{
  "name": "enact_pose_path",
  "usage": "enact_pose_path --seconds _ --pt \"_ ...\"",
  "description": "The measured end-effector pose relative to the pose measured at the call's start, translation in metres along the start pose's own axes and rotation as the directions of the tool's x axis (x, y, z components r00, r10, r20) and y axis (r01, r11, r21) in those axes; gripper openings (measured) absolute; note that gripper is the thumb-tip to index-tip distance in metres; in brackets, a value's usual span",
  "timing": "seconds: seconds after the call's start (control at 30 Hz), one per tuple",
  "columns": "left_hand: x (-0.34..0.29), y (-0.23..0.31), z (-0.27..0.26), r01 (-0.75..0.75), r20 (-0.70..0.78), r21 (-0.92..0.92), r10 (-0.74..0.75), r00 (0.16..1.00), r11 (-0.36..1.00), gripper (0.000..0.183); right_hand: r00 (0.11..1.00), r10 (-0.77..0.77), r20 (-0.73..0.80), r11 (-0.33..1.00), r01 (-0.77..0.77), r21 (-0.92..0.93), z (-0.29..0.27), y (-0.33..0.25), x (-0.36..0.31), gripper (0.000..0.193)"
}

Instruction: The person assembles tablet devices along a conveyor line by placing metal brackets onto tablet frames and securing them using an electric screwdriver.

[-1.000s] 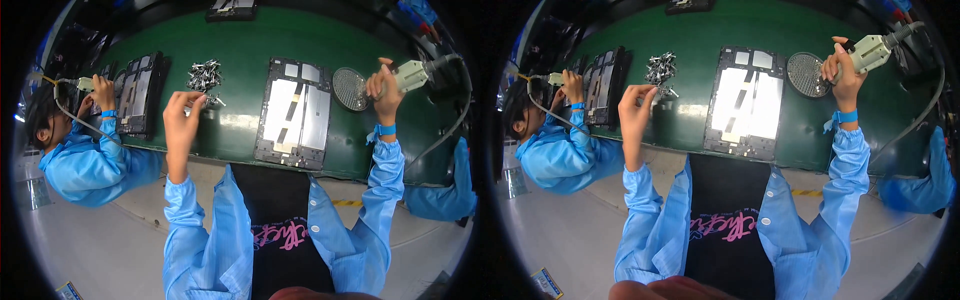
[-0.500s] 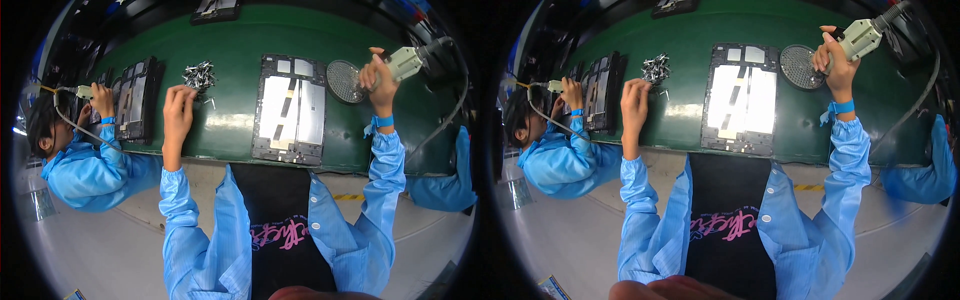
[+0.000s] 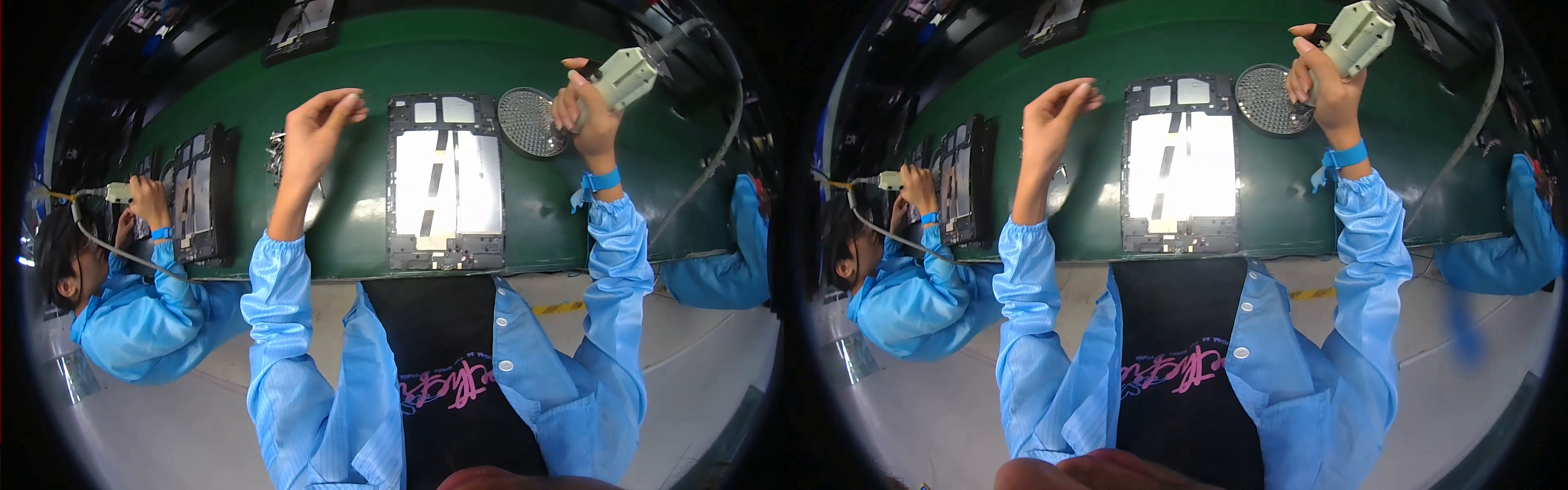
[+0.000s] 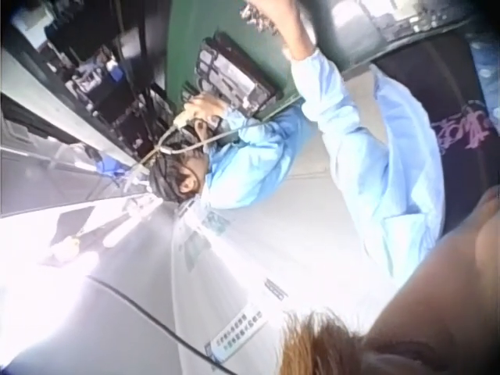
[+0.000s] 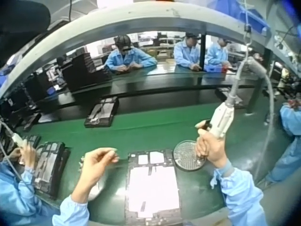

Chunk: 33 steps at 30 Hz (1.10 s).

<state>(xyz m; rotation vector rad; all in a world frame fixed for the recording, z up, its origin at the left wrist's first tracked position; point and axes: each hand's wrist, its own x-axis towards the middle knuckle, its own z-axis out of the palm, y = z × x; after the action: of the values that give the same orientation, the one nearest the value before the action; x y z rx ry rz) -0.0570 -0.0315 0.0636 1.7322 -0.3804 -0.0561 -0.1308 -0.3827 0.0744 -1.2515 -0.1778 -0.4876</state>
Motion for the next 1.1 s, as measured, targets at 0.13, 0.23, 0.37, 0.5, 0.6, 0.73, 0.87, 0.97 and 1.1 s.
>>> enact_pose_path --seconds 0.13,0.23,0.37,0.5,0.6,0.73,0.87,0.97,1.1 --pt "0.025 -0.014 0.014 0.069 0.117 0.143 -0.086 0.989 0.987 0.034 1.000 -0.001 0.014 1.000 0.002 -0.012 0.001 0.000 0.001 0.021" --pt "0.038 -0.022 0.016 0.148 0.190 0.086 -0.162 0.968 0.985 0.036 1.000 0.003 0.014 1.000 -0.003 -0.017 0.000 0.000 0.001 0.021" --pt "0.044 -0.024 0.022 0.174 0.231 0.118 -0.198 0.953 0.978 0.035 1.000 -0.013 0.023 1.000 0.013 -0.026 -0.002 0.000 0.003 0.021" --pt "0.046 -0.025 0.020 0.197 0.273 0.163 -0.236 0.932 0.967 0.032 1.000 0.013 0.006 0.996 -0.013 -0.085 -0.001 -0.001 0.002 0.029" --pt "0.046 -0.025 0.023 0.167 0.273 0.166 -0.208 0.939 0.972 0.029 1.000 0.015 0.024 0.995 -0.012 -0.100 -0.004 -0.004 0.005 0.029" --pt "0.026 -0.029 0.024 0.138 0.277 0.116 -0.166 0.946 0.984 0.024 1.000 -0.007 0.011 1.000 0.007 -0.016 -0.005 -0.002 0.004 0.020" --pt "-0.005 -0.034 0.026 0.158 0.184 0.057 -0.166 0.969 0.986 0.025 0.999 0.037 0.011 0.999 -0.037 0.028 -0.004 0.003 0.002 0.020" --pt "-0.012 -0.041 0.024 0.105 0.108 0.068 -0.112 0.988 0.992 0.025 0.998 0.054 0.027 0.999 -0.054 0.010 0.005 0.004 0.001 0.021" --pt "-0.008 -0.036 0.026 0.116 0.125 0.012 -0.117 0.985 0.993 0.024 0.989 0.092 0.119 0.996 -0.090 -0.016 0.035 -0.001 0.004 0.020"
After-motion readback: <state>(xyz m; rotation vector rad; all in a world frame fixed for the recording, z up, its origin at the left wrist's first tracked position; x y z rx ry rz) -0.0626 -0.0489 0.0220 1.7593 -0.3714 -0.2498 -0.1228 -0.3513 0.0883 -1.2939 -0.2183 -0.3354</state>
